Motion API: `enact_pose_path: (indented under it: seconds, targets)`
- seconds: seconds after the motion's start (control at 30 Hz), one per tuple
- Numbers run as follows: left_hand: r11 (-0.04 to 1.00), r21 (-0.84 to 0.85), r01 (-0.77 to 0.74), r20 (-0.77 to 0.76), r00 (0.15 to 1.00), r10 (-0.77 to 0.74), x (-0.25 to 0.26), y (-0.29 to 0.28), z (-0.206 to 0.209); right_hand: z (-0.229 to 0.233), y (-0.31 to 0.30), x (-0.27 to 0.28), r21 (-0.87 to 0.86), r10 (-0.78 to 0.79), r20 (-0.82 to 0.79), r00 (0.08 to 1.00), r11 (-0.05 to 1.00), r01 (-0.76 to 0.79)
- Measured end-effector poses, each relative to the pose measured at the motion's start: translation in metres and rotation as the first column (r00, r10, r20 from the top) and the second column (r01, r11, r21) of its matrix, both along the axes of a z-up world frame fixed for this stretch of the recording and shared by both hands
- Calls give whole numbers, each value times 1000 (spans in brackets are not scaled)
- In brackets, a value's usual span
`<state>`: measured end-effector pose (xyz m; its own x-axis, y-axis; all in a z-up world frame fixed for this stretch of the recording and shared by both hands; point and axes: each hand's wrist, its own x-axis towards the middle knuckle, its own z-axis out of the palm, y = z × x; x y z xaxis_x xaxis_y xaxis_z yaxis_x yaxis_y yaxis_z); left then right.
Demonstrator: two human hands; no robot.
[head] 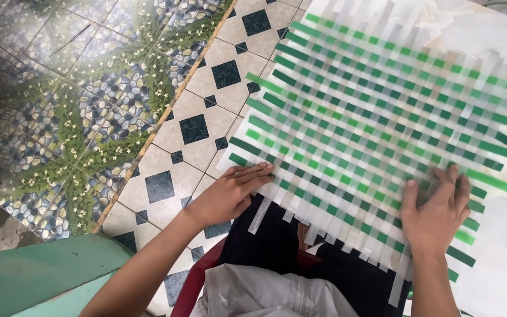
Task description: The person is weaving green and white plastic strips together on a white board to create a patterned mat.
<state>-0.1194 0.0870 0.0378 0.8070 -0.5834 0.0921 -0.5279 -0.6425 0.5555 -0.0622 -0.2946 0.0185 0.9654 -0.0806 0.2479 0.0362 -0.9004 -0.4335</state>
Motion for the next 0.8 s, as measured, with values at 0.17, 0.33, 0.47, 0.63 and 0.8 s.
enact_pose_path:
  seconds: [0.17, 0.33, 0.47, 0.63, 0.8]
  targets:
    - [999, 8, 38, -90, 995, -37, 15, -2, 14, -7, -4, 10, -40, 1, 50, 999, 999, 1]
    - [999, 35, 20, -84, 996, -17, 18, -10, 17, -10, -5, 12, -47, -17, 43, 999, 999, 19]
    - [999, 23, -29, -137, 990, 31, 20, -13, 18, -1, 0, 11, 19, -51, -3, 999, 999, 51]
    - [998, 55, -34, -72, 997, 38, 18, -12, -1, -15, -7, 12, -144, 13, 99, 995, 990, 1]
    - [992, 88, -95, 7, 995, 95, 16, -17, -6, -16, -7, 12, -145, 5, 72, 997, 989, 5]
